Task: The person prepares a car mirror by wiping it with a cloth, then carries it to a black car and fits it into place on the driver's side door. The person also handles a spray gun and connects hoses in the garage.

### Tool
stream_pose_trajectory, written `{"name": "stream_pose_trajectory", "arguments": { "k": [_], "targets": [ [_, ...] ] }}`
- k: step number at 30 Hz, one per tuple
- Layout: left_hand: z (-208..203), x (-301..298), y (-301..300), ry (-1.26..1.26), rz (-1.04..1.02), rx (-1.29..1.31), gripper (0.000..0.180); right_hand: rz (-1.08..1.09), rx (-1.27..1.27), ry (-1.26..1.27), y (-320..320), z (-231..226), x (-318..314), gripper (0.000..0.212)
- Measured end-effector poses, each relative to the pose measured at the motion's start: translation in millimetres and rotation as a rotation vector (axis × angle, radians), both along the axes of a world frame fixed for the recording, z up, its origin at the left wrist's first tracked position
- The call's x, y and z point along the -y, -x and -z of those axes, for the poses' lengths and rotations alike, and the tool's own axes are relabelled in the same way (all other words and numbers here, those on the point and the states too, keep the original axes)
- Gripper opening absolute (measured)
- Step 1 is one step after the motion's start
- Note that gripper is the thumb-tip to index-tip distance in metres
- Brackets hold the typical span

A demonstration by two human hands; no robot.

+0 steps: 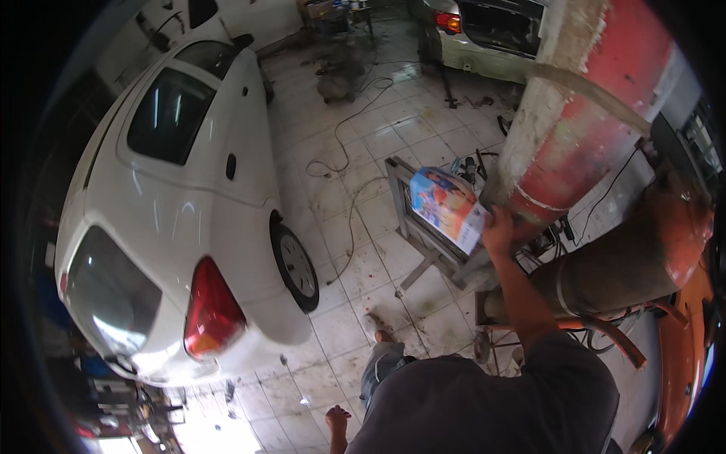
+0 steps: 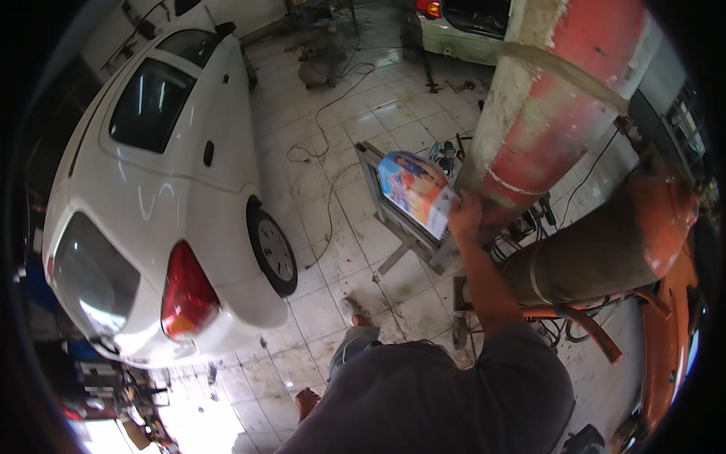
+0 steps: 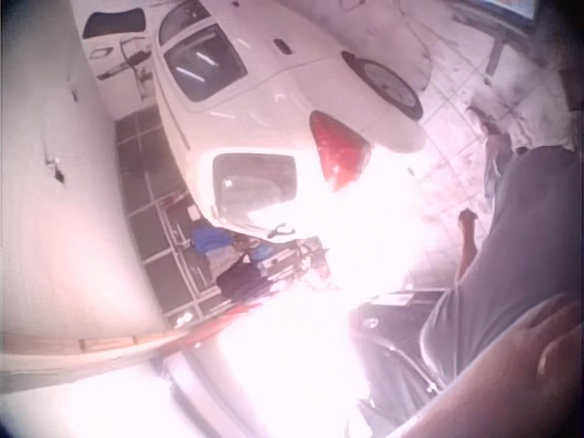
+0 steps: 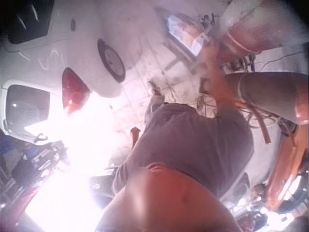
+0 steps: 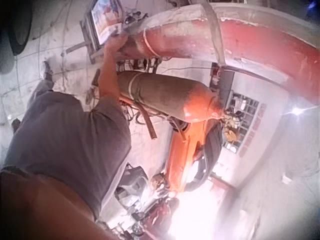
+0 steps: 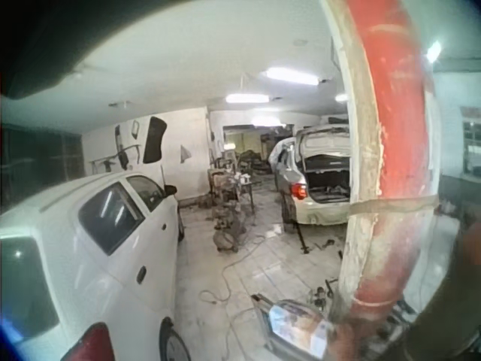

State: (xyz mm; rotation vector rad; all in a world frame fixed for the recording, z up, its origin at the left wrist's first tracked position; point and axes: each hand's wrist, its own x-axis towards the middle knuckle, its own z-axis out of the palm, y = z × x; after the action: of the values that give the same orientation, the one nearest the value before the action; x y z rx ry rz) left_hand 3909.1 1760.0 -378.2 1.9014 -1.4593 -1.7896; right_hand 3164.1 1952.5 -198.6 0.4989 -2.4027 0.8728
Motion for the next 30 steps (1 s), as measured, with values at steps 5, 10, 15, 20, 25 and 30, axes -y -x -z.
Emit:
{"name": "stream_pose_trajectory", "arguments": {
  "k": [5, 10, 15, 20, 25, 30],
  "targets": [
    [37.0, 241.3, 131.6, 0.842, 0.963, 0.148, 0.021, 0.465, 0.591, -0.275, 7.3, 2.4, 49.9, 0.037],
    [-10.2, 458.4, 418.5, 0.308, 0.579, -0.148, 0.023, 0.519, 0.419, -0.228, 12.7, 17.4, 34.3, 0.040],
    [-41.6, 604.4, 629.6, 0.367, 0.730, -0.278, 0.022, 0.469, 0.269, -0.357, 21.6, 14.1, 56.2, 0.043],
    [-64.0, 689.6, 702.7, 0.249, 0.803, -0.174, 0.030, 0.564, 0.577, -0.607, 57.9, -8.2, 51.8, 0.039],
    [4.8, 766.4, 642.5, 0.209, 1.097, 0.163, 0.047, 0.658, 0.387, -0.520, 227.2, -31.5, 148.3, 0.034],
    [62.3, 818.1, 634.3, 0.583, 2.148, 0.140, 0.026, 0.298, 0.627, -0.034, 406.5, -10.7, 344.2, 0.031]
  ]
}}
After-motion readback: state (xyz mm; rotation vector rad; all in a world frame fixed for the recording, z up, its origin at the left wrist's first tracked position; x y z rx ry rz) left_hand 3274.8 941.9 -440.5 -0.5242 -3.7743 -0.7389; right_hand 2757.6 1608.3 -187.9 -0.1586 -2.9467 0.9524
